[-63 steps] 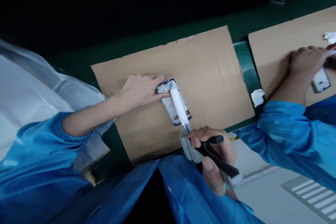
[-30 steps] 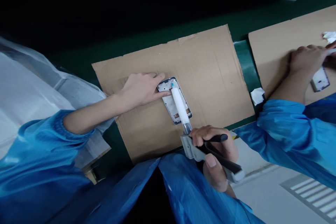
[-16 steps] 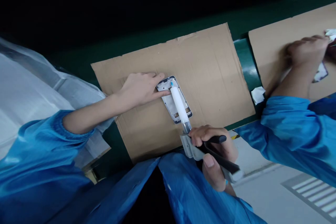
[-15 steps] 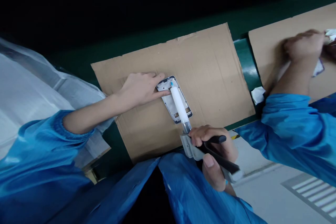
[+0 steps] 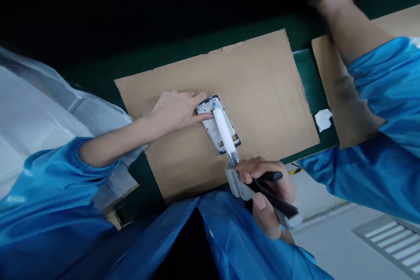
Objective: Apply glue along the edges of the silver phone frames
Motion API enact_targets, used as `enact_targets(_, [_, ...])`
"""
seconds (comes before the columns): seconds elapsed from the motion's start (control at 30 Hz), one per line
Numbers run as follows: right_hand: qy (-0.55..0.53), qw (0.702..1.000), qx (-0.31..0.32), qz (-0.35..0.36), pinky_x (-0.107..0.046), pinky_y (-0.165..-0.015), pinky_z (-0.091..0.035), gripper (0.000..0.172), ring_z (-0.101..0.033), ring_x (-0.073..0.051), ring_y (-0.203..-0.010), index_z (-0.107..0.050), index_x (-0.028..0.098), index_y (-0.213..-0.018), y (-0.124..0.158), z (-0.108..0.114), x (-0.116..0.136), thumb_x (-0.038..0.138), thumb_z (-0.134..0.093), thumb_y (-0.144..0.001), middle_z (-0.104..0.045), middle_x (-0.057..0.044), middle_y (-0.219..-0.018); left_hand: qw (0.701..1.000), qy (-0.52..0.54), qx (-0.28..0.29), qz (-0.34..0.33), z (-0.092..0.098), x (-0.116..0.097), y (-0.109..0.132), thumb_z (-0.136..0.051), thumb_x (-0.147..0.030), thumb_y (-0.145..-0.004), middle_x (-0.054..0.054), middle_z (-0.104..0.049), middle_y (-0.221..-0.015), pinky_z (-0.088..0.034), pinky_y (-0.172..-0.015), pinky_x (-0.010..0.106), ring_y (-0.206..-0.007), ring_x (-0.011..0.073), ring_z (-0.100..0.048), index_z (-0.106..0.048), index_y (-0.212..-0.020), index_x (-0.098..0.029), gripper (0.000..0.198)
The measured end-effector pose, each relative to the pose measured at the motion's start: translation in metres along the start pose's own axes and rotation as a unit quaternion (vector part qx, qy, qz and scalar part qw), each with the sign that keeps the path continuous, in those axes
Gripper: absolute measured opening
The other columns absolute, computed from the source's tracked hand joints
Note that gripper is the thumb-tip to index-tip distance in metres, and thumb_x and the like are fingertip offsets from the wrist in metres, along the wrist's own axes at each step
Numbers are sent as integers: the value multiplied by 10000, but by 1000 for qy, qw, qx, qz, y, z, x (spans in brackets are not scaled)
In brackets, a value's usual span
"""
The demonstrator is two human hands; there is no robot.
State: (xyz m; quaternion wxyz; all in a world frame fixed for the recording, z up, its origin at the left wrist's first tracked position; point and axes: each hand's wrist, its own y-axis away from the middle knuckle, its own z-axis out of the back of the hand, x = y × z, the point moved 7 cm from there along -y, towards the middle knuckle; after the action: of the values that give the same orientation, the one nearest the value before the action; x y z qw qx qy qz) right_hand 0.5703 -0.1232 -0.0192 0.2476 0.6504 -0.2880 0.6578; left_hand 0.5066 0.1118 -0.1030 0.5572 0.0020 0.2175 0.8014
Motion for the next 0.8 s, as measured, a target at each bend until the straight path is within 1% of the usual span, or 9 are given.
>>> enact_targets(0.07, [-16,999,5,43,-413,-790,-583,168,-593,-180,-711,-621,226,-1055,10,-4,3,339,-650,-933,-558,-15,-773,1000,5,0,2,-1,0,0,-431,-750,-1103,148,-766,-1292,-521,-795,413,-1078,374,-746,-537,-1599,-288,686])
enact_targets(0.13, [-19,998,12,55,-421,-806,-577,170,-596,-185,-730,-624,211,-1093,12,-5,3,291,-609,-943,-558,-26,-799,1000,7,0,2,-1,0,0,-433,-747,-1103,152,-765,-1292,-518,-797,412,-1081,375,-744,-538,-1600,-288,685])
enact_targets(0.3, [-19,998,30,43,-431,-822,-576,181,-606,-191,-761,-618,210,-1110,8,-4,2,295,-606,-950,-567,-32,-824,1000,8,-3,0,-1,0,0,-437,-745,-1102,158,-763,-1274,-506,-797,412,-1079,380,-738,-531,-1612,-272,701])
enact_targets(0.43, [-20,998,35,47,-425,-821,-576,173,-602,-186,-764,-611,204,-1110,9,-4,5,277,-591,-954,-558,-31,-826,1000,6,1,1,-2,0,0,-428,-739,-1106,156,-754,-1287,-495,-794,409,-1083,382,-735,-520,-1620,-270,702])
enact_targets(0.57, [-14,998,31,44,-430,-832,-580,166,-603,-188,-784,-604,203,-1105,10,-5,6,270,-580,-955,-554,-33,-838,1000,10,-4,4,-3,1,-1,-440,-748,-1098,160,-754,-1279,-489,-768,405,-1057,385,-737,-532,-1615,-266,713])
enact_targets(0.8, [-17,999,17,40,-434,-798,-572,165,-590,-190,-750,-611,208,-1088,9,-3,4,270,-582,-937,-553,-28,-809,1000,21,-3,5,-2,1,0,-459,-732,-1099,157,-757,-1268,-497,-807,407,-1079,383,-735,-529,-1612,-274,691])
